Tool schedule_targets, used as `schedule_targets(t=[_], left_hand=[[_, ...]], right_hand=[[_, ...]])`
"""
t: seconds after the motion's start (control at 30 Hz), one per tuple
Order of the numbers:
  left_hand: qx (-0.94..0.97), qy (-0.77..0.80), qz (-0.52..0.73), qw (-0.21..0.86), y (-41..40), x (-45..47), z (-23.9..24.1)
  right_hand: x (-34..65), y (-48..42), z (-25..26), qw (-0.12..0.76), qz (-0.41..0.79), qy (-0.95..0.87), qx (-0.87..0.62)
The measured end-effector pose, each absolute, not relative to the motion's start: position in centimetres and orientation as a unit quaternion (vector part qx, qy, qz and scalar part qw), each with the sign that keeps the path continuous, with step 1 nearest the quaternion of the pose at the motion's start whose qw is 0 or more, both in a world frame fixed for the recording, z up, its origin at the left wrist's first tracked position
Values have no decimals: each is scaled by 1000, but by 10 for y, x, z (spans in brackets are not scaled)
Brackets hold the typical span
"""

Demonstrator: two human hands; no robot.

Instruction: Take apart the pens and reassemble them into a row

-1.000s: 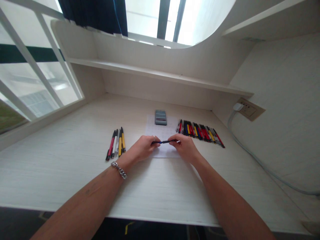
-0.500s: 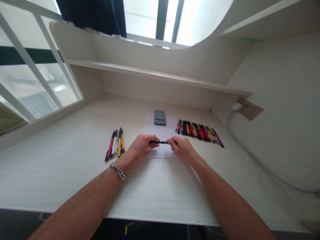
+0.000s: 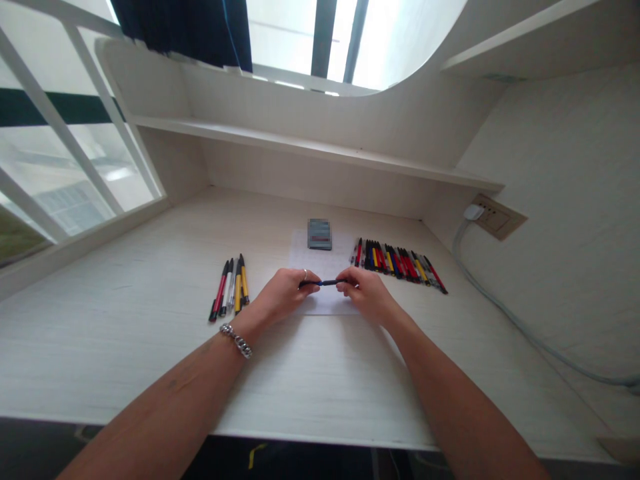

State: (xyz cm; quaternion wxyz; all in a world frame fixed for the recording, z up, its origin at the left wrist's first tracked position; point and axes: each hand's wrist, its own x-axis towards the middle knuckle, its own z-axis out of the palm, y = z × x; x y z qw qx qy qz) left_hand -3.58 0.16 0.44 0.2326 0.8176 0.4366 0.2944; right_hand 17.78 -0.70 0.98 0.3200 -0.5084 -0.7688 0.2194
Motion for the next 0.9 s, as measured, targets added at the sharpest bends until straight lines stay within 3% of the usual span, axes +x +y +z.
schedule_targets(t=[0.17, 0.37, 0.57, 0.77, 0.9], left_hand=[[817, 430, 306, 231, 2, -37, 3], [820, 442, 283, 229, 2, -36, 3], [822, 428, 297, 232, 1, -36, 5], [825, 437, 278, 226, 2, -36, 3], [833, 434, 273, 211, 3, -36, 1]], right_hand=[[175, -6, 7, 274, 238, -776, -515], [179, -7, 9, 332, 224, -768, -500], [178, -6, 7, 269, 230, -777, -520], [178, -7, 8, 309, 216, -777, -505], [180, -6, 7, 285, 217, -782, -510]])
